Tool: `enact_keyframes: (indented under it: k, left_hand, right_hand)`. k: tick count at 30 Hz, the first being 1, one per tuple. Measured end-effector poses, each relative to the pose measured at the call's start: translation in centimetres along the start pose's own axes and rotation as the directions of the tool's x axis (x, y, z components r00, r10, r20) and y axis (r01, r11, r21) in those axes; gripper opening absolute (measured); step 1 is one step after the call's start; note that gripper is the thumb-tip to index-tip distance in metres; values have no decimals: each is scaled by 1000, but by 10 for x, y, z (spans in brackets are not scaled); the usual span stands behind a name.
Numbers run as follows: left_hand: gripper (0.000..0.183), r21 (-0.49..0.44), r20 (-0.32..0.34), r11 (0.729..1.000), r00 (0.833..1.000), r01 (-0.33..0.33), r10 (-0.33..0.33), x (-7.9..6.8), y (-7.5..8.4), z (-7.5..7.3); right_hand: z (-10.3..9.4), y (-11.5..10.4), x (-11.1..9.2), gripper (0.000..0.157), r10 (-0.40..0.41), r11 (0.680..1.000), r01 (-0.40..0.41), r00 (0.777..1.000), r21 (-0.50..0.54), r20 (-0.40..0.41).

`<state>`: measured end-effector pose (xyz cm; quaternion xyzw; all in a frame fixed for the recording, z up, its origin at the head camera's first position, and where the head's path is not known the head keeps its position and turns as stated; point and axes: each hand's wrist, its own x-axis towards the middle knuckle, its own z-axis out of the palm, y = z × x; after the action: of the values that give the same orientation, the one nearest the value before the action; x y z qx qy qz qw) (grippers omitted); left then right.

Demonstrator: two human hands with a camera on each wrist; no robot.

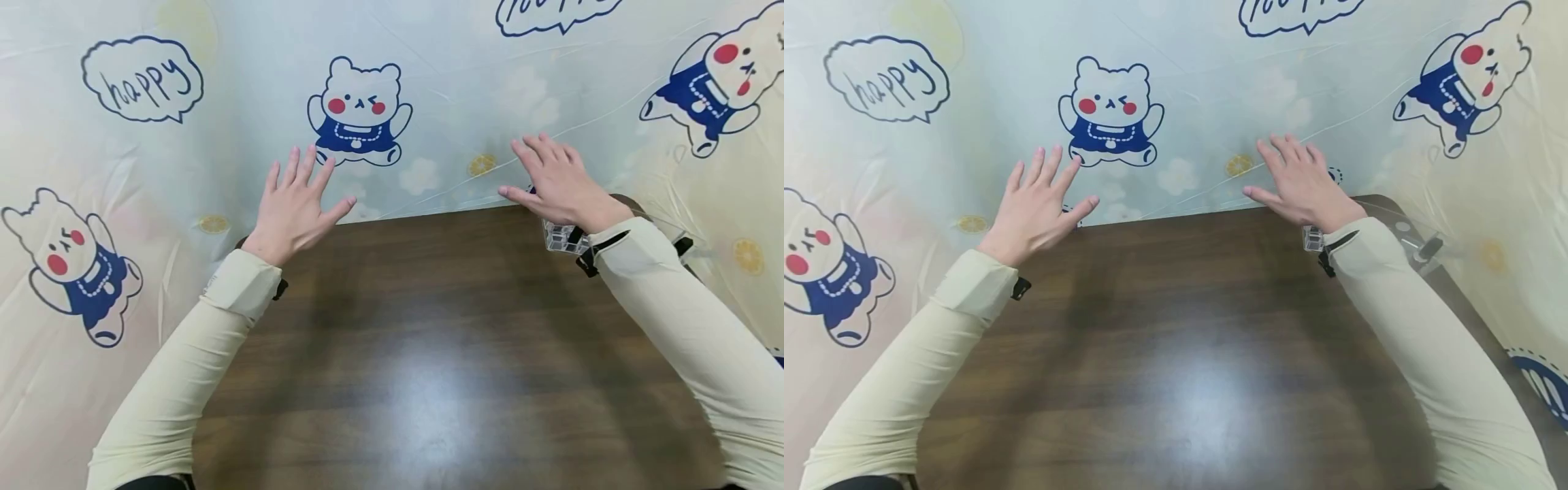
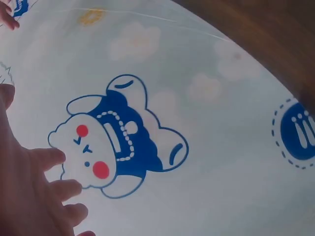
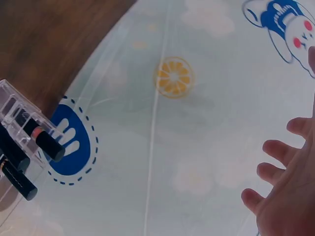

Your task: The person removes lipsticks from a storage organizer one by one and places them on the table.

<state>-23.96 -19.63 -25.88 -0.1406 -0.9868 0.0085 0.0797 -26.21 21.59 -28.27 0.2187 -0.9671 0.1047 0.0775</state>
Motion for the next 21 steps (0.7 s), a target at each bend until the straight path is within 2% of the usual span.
enact_keyframes:
  k: [4,8,11,13,17,19,21]
  left_hand:
    - [83,-75,-40,997,999,-1,-2,3,4,-7]
    - [80,-158,-100,987,995,-3,-13,8,12,-12]
    - [77,-235,-145,972,989,6,-41,15,23,-12]
    - [75,-295,-166,955,984,14,-66,20,31,-10]
    - [70,-429,-167,903,980,27,-109,33,49,0]
    - [67,-506,-154,862,980,30,-125,39,58,8]
    - [63,-589,-145,808,980,27,-139,44,67,18]
  right_hand:
    - [-11,4,-6,81,21,998,-18,998,54,-62]
    - [-19,14,-18,77,21,994,-3,985,106,-170]
    - [-24,25,-31,72,47,990,-12,970,143,-240]
    - [-25,33,-41,70,97,981,-49,962,186,-257]
    - [-26,48,-63,64,209,950,-120,930,287,-302]
    - [-23,55,-75,62,256,931,-140,908,337,-331]
    - [-19,61,-86,61,304,911,-162,884,378,-354]
